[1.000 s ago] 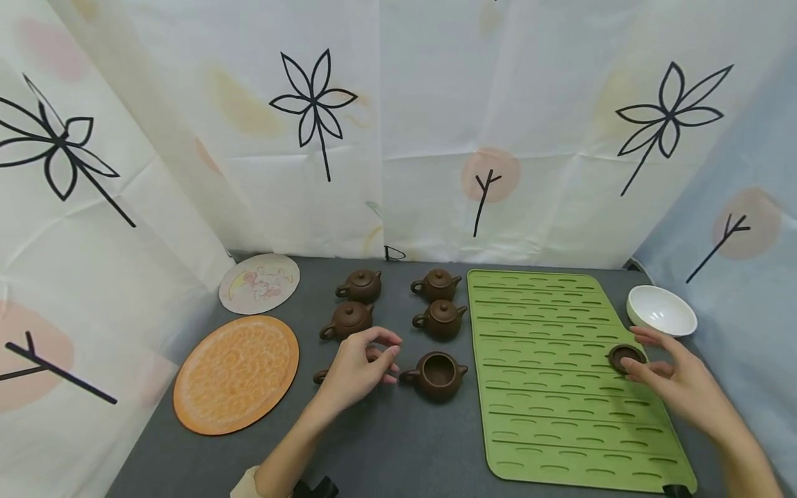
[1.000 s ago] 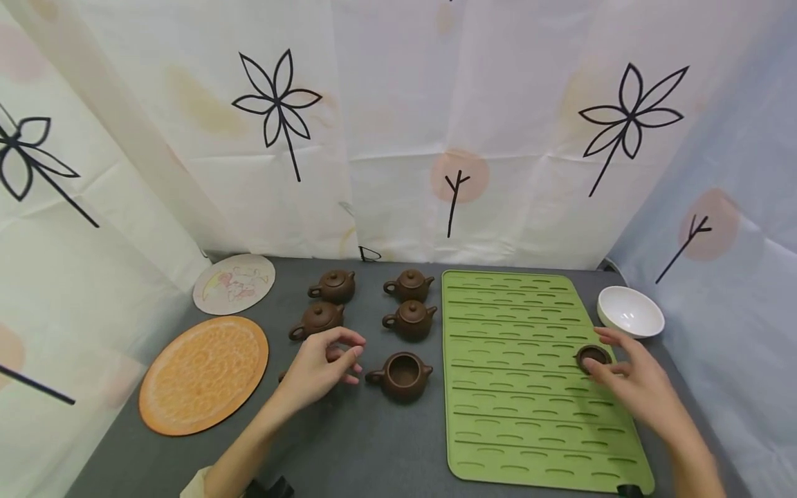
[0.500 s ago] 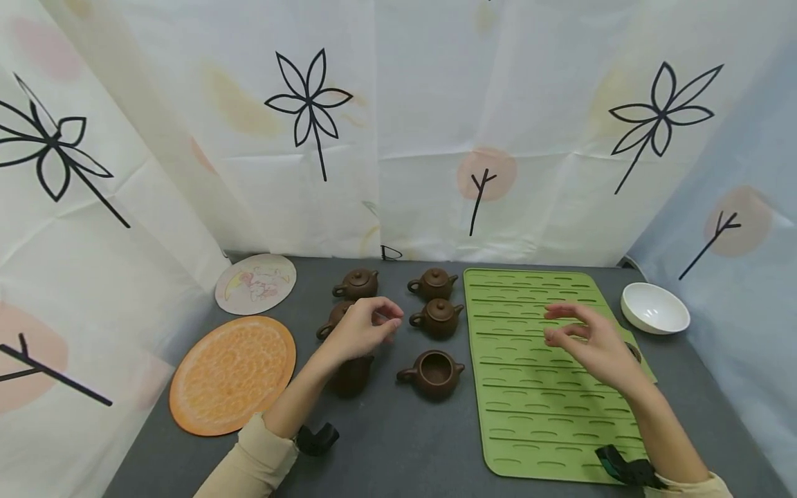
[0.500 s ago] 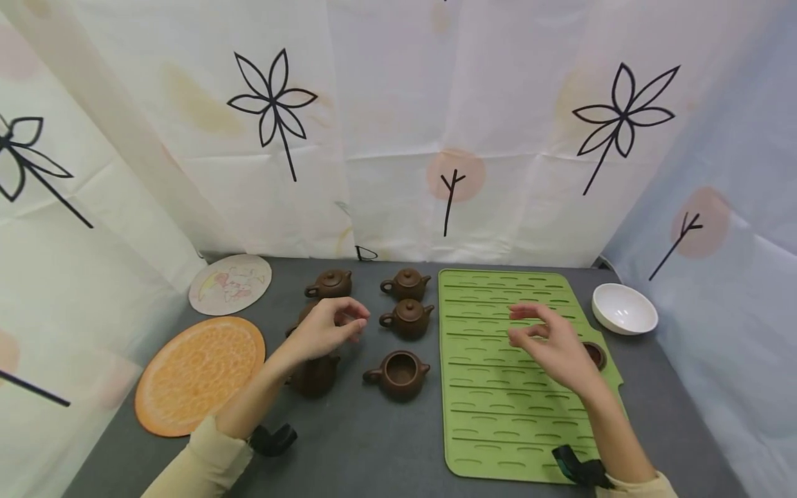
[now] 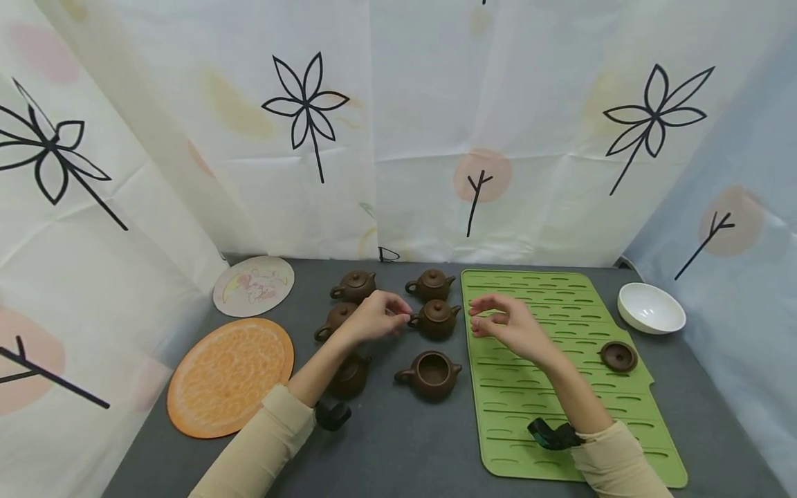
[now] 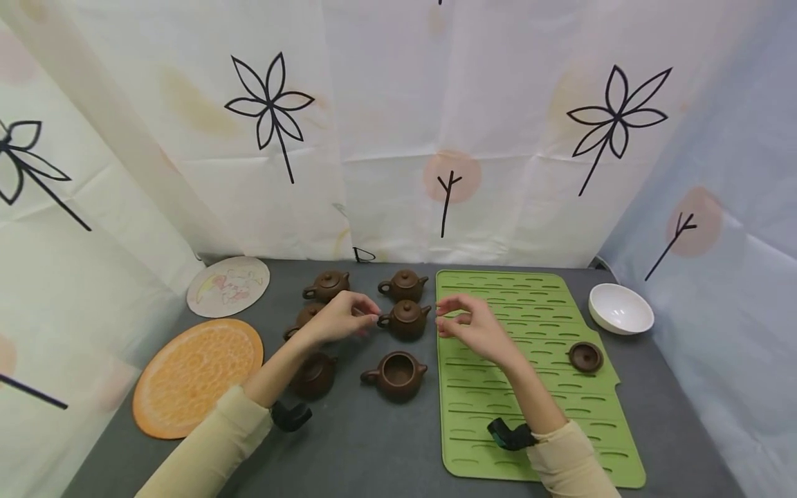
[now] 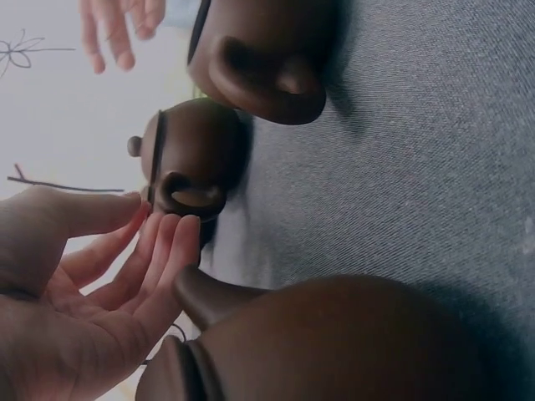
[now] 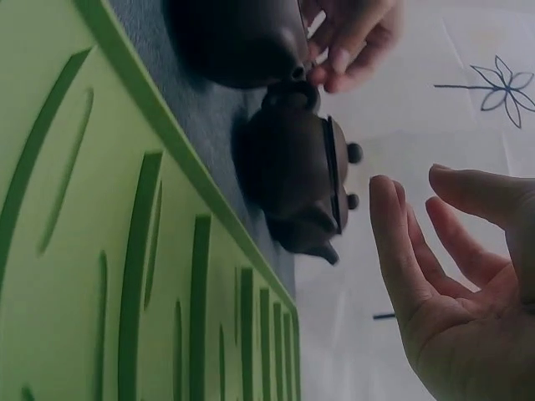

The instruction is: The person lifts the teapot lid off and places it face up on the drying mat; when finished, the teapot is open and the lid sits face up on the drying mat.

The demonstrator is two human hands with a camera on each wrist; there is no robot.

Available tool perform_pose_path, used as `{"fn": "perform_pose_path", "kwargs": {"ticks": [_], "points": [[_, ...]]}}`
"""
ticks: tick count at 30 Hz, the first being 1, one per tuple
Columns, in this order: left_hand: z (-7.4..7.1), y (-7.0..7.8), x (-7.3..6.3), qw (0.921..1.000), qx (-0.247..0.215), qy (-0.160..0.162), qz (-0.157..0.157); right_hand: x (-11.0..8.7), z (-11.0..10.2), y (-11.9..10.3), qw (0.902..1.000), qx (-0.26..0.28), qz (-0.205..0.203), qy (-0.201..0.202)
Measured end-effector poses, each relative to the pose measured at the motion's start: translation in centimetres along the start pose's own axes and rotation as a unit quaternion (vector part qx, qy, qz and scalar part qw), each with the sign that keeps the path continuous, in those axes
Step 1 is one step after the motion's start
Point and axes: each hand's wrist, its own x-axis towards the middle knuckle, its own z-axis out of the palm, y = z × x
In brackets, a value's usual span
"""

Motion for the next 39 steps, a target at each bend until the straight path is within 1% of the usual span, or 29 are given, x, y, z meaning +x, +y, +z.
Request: {"fn": "perform_pose_path", "kwargs": {"ticks": [6, 9, 13, 16, 21, 27, 33, 39], "points": [[0.4, 0.1, 0.7, 0.9995, 0.005, 0.021, -0.024, 2.3, 1.8, -0.1, 0.9993, 0.015, 0.028, -0.019], [0.6, -0.2, 1.0, 0.9993, 0.005, 0.024, -0.030, 3.3, 2.6, 0.2, 0.9984, 0.028, 0.041, -0.026], [0.8, -0.7, 1.3, 0.9994, 0.003, 0.021, -0.028, 4.4, 3.5, 0.8, 0.9980, 0.031, 0.052, -0.016], [0.9, -0.8, 1.3, 0.9993, -0.002, 0.021, -0.030, 4.9, 3.9, 1.0, 0.9985, 0.016, 0.052, -0.003], [0.9, -0.8, 1.4, 0.9988, -0.022, 0.018, -0.040, 5.4, 4.1, 1.2, 0.9987, -0.005, 0.050, 0.007], [0.8, -1.1, 1.5, 0.9975, -0.048, 0.013, -0.050, 5.8, 4.4, 1.5, 0.9986, -0.010, 0.049, 0.017], [0.8, -1.2, 1.3, 0.9974, -0.050, 0.014, -0.049, 5.8, 4.5, 1.4, 0.9983, -0.018, 0.043, 0.036], [0.8, -0.9, 1.3, 0.9977, -0.046, 0.014, -0.047, 5.3, 3.9, 1.0, 0.9980, -0.007, 0.044, 0.044]]}}
